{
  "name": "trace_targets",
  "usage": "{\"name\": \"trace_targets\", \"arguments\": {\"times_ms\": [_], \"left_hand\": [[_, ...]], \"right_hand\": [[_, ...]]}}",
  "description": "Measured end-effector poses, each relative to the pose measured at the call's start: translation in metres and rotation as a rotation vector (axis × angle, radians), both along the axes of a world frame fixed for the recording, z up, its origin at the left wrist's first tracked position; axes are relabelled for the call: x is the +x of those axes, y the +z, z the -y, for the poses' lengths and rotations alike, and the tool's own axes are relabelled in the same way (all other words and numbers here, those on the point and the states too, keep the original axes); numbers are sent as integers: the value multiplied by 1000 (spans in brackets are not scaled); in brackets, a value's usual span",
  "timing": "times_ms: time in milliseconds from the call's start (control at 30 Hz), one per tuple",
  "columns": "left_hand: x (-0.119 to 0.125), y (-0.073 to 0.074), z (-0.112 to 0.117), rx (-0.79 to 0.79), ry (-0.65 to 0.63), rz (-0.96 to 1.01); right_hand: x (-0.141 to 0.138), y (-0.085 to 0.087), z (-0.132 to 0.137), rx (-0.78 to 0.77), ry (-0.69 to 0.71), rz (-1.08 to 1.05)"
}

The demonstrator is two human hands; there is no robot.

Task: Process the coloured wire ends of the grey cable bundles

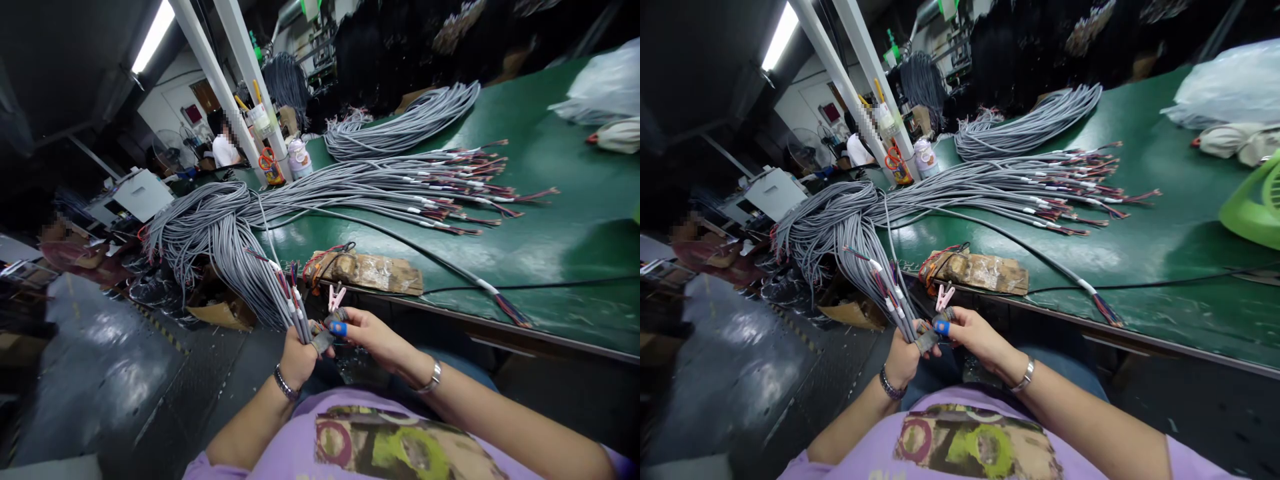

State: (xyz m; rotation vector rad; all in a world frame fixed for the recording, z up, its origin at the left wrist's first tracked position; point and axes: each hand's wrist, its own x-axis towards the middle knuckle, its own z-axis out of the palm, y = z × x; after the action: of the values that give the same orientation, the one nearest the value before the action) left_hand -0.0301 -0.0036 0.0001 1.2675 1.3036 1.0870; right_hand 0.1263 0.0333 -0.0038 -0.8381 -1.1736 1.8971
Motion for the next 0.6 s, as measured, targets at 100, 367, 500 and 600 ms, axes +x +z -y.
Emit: {"name": "trace_targets", "arguments": {"times_ms": [100, 367, 500, 600], "left_hand": [[0, -1, -1, -9, -14, -15], [2, -4, -2, 13, 62, 45], [5, 0, -1, 17, 93, 100], [5, 8, -1, -2, 102, 149]], "right_hand": [[-2, 4, 0, 51, 32, -11], [-2, 4, 2, 16, -38, -16], [0, 0, 3, -30, -85, -31], [5, -5, 0, -78, -25, -127]]}}
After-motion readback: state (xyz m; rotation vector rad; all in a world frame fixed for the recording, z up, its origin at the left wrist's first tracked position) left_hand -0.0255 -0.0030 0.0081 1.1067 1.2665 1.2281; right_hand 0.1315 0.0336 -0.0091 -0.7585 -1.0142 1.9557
